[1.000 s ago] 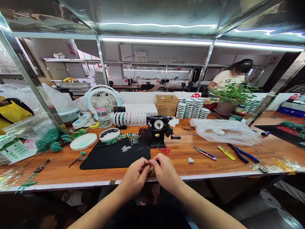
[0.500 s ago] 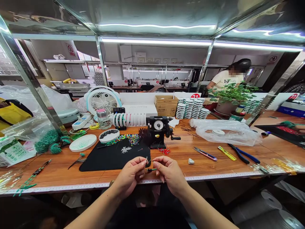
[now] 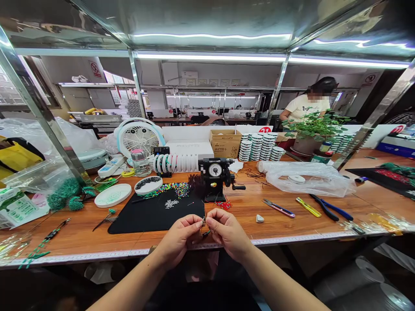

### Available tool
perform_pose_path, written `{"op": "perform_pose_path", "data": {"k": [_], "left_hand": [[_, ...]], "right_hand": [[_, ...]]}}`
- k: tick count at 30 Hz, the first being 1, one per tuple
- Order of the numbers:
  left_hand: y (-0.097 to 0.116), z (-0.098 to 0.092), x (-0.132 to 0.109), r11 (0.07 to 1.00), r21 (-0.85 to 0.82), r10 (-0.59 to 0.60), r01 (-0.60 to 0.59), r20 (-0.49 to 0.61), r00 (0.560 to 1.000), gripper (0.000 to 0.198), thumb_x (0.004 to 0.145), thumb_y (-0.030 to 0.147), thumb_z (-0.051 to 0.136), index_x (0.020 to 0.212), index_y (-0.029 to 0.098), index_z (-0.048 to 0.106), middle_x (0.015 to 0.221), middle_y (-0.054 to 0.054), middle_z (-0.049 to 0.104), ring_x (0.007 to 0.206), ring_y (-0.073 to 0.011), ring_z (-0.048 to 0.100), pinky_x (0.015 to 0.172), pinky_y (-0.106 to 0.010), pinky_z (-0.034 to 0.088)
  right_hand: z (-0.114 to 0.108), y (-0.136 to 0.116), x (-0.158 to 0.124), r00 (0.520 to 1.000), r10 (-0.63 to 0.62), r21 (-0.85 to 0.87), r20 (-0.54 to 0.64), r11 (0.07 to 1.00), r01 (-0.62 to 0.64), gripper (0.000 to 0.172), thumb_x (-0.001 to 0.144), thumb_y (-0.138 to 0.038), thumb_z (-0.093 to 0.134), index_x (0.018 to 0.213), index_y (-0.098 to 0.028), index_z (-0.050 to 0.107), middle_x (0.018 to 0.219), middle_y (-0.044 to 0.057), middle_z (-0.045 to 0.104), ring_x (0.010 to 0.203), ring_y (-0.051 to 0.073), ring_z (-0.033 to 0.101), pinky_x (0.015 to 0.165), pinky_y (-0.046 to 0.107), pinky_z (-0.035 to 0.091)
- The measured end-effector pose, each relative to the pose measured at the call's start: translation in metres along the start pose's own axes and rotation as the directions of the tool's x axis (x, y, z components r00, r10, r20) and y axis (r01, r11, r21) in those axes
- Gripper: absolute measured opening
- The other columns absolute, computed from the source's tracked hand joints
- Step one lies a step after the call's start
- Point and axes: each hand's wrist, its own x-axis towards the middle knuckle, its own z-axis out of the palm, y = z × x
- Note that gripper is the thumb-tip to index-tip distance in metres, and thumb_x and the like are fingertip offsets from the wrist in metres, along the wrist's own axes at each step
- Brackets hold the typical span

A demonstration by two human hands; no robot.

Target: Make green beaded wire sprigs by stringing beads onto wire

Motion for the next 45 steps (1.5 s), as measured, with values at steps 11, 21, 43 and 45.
{"op": "perform_pose_path", "data": {"k": [11, 21, 43, 45], "left_hand": [[0.003, -0.006, 0.004, 0.998, -0.051, -0.035, 0.038, 0.057, 0.998, 0.016, 0.076, 0.026, 0.064, 0.073, 0.013, 0.057, 0.053, 0.006, 0.037, 0.049, -0.0062, 0.026, 0.05, -0.022, 0.019], [0.002, -0.01, 0.003, 0.995, -0.084, -0.048, 0.057, 0.113, 0.992, 0.014, 0.077, 0.024, 0.064, 0.072, 0.012, 0.058, 0.054, 0.005, 0.039, 0.049, -0.006, 0.026, 0.05, -0.022, 0.018], [0.002, -0.008, 0.003, 0.993, -0.097, -0.049, 0.061, 0.117, 0.992, 0.012, 0.076, 0.023, 0.064, 0.073, 0.012, 0.059, 0.058, 0.003, 0.044, 0.05, -0.0063, 0.03, 0.05, -0.021, 0.02], [0.003, -0.007, 0.003, 0.994, -0.094, -0.051, 0.062, 0.111, 0.993, 0.012, 0.076, 0.023, 0.064, 0.073, 0.012, 0.059, 0.056, 0.003, 0.043, 0.05, -0.0063, 0.03, 0.05, -0.021, 0.02]], "right_hand": [[-0.013, -0.019, 0.006, 0.987, -0.087, -0.428, 0.137, 0.893, 0.138, 0.015, 0.08, -0.03, 0.06, 0.075, -0.017, 0.053, 0.076, -0.002, 0.048, 0.051, 0.005, 0.039, 0.048, 0.02, 0.033], [-0.011, -0.029, 0.006, 0.97, -0.131, -0.51, 0.204, 0.832, 0.22, 0.009, 0.074, -0.018, 0.06, 0.067, -0.016, 0.055, 0.08, 0.001, 0.051, 0.08, 0.014, 0.05, 0.072, 0.026, 0.04], [-0.013, -0.027, 0.009, 0.978, -0.006, -0.436, 0.211, 0.894, 0.1, 0.007, 0.066, -0.014, 0.063, 0.063, -0.016, 0.057, 0.073, -0.001, 0.052, 0.081, 0.015, 0.053, 0.071, 0.026, 0.04], [-0.012, -0.027, 0.009, 0.98, -0.003, -0.44, 0.199, 0.893, 0.093, 0.007, 0.066, -0.014, 0.063, 0.062, -0.016, 0.057, 0.074, -0.001, 0.051, 0.081, 0.015, 0.053, 0.071, 0.026, 0.04]]}}
